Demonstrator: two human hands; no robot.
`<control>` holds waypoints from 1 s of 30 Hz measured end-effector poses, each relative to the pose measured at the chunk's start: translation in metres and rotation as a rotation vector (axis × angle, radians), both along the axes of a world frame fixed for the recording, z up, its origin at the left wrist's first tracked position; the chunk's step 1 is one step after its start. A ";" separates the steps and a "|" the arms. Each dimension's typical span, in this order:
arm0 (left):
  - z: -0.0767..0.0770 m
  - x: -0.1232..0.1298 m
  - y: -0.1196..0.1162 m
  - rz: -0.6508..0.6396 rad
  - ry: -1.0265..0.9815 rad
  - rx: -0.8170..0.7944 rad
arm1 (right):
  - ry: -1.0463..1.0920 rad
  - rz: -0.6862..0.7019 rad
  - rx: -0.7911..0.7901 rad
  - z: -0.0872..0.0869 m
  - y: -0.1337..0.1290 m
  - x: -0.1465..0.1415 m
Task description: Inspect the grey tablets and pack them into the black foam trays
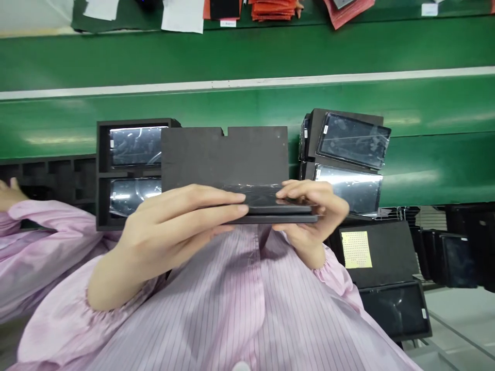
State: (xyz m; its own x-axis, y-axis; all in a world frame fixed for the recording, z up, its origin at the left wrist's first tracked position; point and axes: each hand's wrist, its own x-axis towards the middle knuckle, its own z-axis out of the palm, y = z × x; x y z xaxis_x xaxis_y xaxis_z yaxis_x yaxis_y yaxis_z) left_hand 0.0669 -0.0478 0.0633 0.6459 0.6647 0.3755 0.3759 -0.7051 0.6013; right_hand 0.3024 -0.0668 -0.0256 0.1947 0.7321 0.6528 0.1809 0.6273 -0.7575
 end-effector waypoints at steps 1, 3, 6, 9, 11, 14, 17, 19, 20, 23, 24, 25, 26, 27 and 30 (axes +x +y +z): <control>-0.005 -0.003 -0.001 0.014 -0.061 -0.008 | -0.007 -0.030 0.063 -0.001 0.001 0.000; -0.014 -0.006 -0.003 0.048 -0.154 -0.015 | -0.016 -0.066 0.147 -0.003 0.002 0.000; -0.021 -0.008 -0.003 0.043 -0.239 0.003 | -0.002 -0.092 0.176 -0.006 0.001 0.003; -0.023 -0.010 -0.001 -0.027 -0.293 0.013 | -0.009 -0.101 0.172 -0.008 0.000 0.004; -0.022 -0.011 -0.001 -0.019 -0.275 -0.033 | 0.011 -0.074 0.175 -0.007 0.000 0.004; -0.021 -0.011 -0.002 0.049 -0.208 -0.031 | 0.090 -0.018 0.183 -0.004 0.001 0.002; -0.024 -0.011 -0.002 0.078 -0.226 0.104 | 0.141 0.010 0.196 -0.002 0.002 0.001; -0.028 -0.013 0.000 0.104 -0.268 0.156 | 0.141 0.020 0.214 -0.003 0.003 0.001; -0.030 -0.014 0.001 0.116 -0.285 0.166 | 0.142 0.022 0.224 -0.003 0.003 0.002; -0.036 -0.022 0.003 0.123 -0.310 0.166 | 0.150 0.015 0.226 -0.004 0.003 0.002; -0.038 -0.025 0.003 0.099 -0.326 0.174 | 0.150 0.006 0.219 -0.004 0.003 0.003; -0.040 -0.028 0.003 0.072 -0.344 0.183 | 0.146 -0.004 0.211 -0.004 0.003 0.003; -0.042 -0.031 0.003 0.051 -0.365 0.189 | 0.138 -0.017 0.206 -0.004 0.003 0.003; -0.043 -0.033 0.003 0.036 -0.389 0.190 | 0.127 -0.029 0.200 -0.004 0.003 0.003; -0.044 -0.035 0.001 0.053 -0.432 0.152 | 0.106 -0.050 0.208 -0.004 0.005 0.004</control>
